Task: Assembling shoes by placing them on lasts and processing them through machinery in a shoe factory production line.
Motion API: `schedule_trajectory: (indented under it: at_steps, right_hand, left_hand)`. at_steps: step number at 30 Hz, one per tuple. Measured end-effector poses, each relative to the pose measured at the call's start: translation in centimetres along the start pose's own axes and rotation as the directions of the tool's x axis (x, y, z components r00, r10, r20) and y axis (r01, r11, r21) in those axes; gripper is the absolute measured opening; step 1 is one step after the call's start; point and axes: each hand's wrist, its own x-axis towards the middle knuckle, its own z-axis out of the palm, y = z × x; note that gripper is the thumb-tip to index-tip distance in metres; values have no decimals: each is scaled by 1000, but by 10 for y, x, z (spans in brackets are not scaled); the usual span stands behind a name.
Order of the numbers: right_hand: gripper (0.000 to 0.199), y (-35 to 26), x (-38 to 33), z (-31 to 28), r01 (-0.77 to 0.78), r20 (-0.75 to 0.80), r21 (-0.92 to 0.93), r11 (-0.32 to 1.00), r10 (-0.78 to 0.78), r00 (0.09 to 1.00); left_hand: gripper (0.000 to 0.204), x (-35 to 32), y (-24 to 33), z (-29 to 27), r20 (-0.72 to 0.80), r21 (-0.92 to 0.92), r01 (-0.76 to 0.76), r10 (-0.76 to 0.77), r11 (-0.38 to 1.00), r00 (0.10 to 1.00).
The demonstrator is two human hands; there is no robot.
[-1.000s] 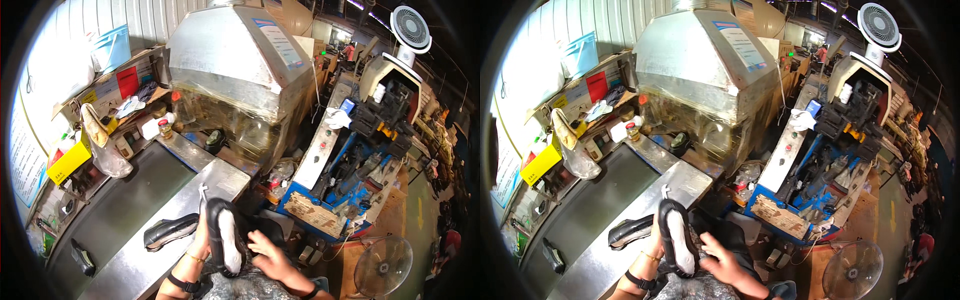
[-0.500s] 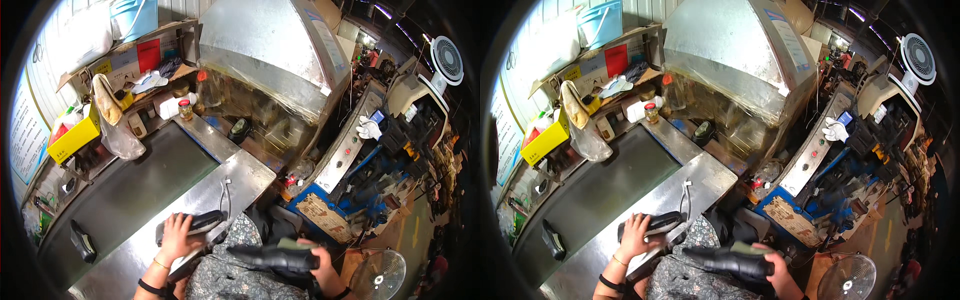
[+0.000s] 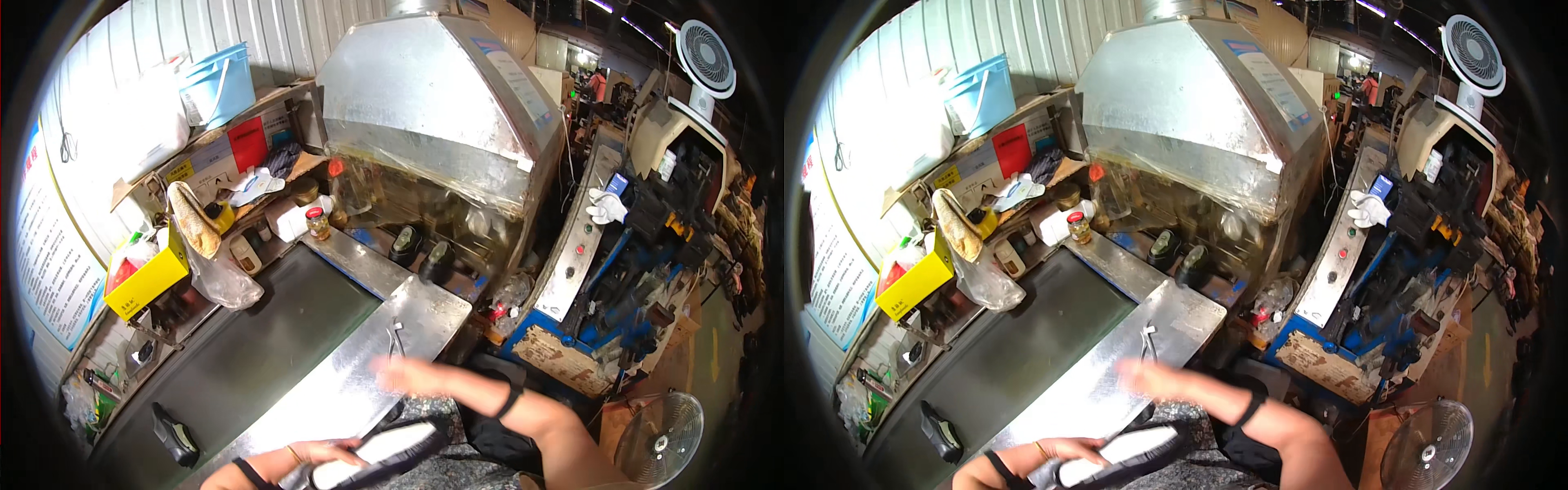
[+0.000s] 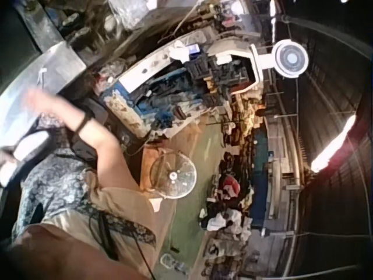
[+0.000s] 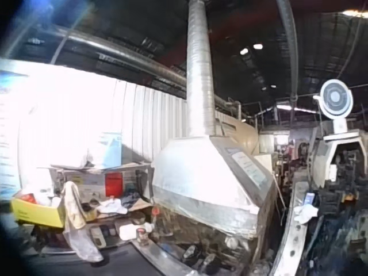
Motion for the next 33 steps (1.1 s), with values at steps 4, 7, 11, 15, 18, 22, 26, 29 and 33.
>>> schedule_trajectory:
  at_steps: [4, 7, 11, 15, 18, 22, 26, 29, 33]
  right_hand:
    - [71, -59, -125, 100, 130, 371, -87, 988, -89, 924]
    - [86, -43, -180, 103, -101, 288, 7, 995, 95, 953]
    - [91, -53, -218, 92, -201, -112, 474, 857, 285, 952]
    - [84, -117, -256, 36, -94, -495, 622, 778, 483, 722]
    - [78, -154, -316, -38, -90, -860, 276, 957, 287, 421]
    - [82, -200, -410, -160, -629, -956, -270, 729, -279, 88]
    - [80, -235, -452, -242, -887, -929, 108, 450, -271, -250]
    - [81, -245, -466, -268, -902, -938, 253, 350, -141, -317]
    - [81, -242, -465, -280, -925, -938, 281, 254, -131, -321]
  left_hand:
    - [83, -39, 20, 76, 46, -470, 76, -62, 879, 997]
    - [95, -6, -55, 49, -186, -731, -228, 133, 644, 974]
    - [76, 54, -2, 61, -527, -574, -539, 226, 617, 819]
    - [47, 75, 83, 116, -606, -353, -753, 477, 556, 636]
    - [32, 80, 76, 133, -474, -53, -636, 541, 770, 695]
    - [28, 89, 31, 130, -445, 74, -508, 484, 858, 753]
    - [15, 83, 31, 140, -612, -210, -471, 261, 856, 747]
    - [13, 89, 41, 149, -675, -242, -504, 229, 829, 701]
    - [13, 104, 19, 138, -621, -16, -492, 377, 870, 687]
